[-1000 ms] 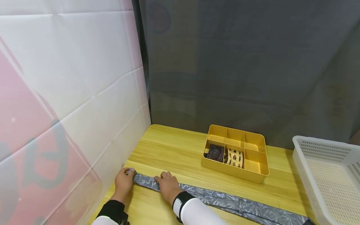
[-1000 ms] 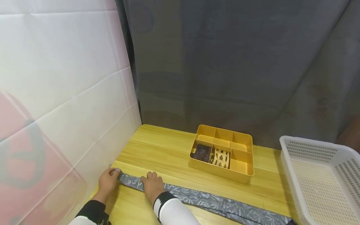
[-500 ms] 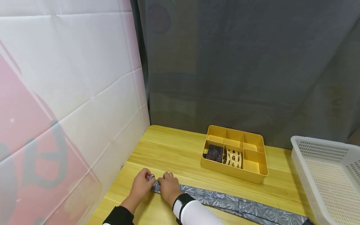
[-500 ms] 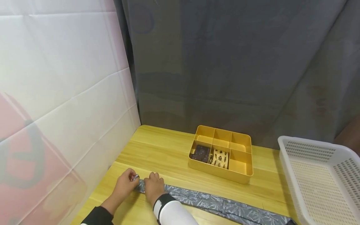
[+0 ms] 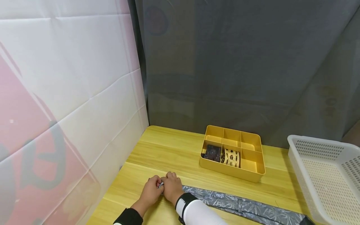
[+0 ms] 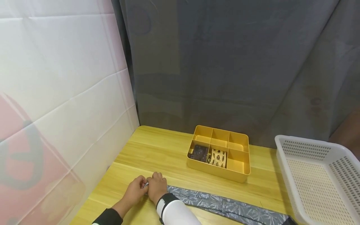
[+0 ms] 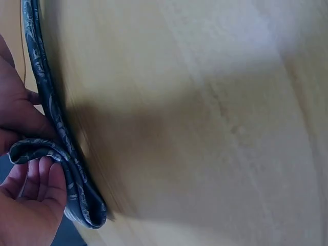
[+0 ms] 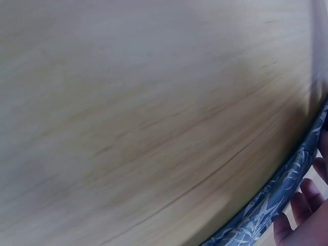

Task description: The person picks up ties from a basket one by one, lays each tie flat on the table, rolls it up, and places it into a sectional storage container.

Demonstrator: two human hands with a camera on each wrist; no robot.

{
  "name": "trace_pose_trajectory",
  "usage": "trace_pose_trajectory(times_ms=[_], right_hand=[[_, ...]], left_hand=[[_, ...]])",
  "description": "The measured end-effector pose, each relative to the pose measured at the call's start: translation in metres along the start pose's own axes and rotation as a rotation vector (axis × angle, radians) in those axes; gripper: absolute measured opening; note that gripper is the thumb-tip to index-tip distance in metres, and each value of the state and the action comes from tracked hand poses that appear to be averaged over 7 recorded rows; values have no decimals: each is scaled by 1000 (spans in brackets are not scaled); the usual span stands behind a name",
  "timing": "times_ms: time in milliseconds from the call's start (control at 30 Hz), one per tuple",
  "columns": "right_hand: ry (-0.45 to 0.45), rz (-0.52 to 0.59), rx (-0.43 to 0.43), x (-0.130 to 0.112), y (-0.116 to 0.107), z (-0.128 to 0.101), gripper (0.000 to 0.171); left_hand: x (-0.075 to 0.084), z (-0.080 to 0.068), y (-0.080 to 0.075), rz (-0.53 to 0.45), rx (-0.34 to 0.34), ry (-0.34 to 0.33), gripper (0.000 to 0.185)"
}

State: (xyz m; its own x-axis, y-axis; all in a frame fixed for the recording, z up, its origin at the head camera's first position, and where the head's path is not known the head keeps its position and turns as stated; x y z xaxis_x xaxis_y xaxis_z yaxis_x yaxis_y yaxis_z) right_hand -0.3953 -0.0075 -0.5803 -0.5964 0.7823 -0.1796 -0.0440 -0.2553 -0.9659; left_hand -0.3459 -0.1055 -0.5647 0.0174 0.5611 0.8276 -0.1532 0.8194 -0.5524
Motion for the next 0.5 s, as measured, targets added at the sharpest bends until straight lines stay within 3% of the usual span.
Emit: trace_pose_trajectory(times_ms=[200,433,500], right_hand=[[-30,33,-13,3,-4,-4,15],[-35,113,-134,4,-15,-12,45],[-33,97,-135,5,-17,-14,43]], left_hand=[[-3,1,5,-62,16,37,10],[-7,3,9,-101,-25,-13,5],[-6,3,9,-114,-39,-11,5]])
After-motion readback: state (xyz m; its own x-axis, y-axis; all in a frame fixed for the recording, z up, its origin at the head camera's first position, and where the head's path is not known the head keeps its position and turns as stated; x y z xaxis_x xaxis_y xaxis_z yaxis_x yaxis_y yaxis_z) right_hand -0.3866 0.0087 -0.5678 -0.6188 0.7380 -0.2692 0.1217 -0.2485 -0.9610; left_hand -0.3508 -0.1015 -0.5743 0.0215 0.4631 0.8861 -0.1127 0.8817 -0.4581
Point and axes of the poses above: each hand's wrist, its own z-axis towards the middle knuckle, its own y-axis out of the palm, x = y × z, the point moved 3 cm from there along z, towards the middle knuckle
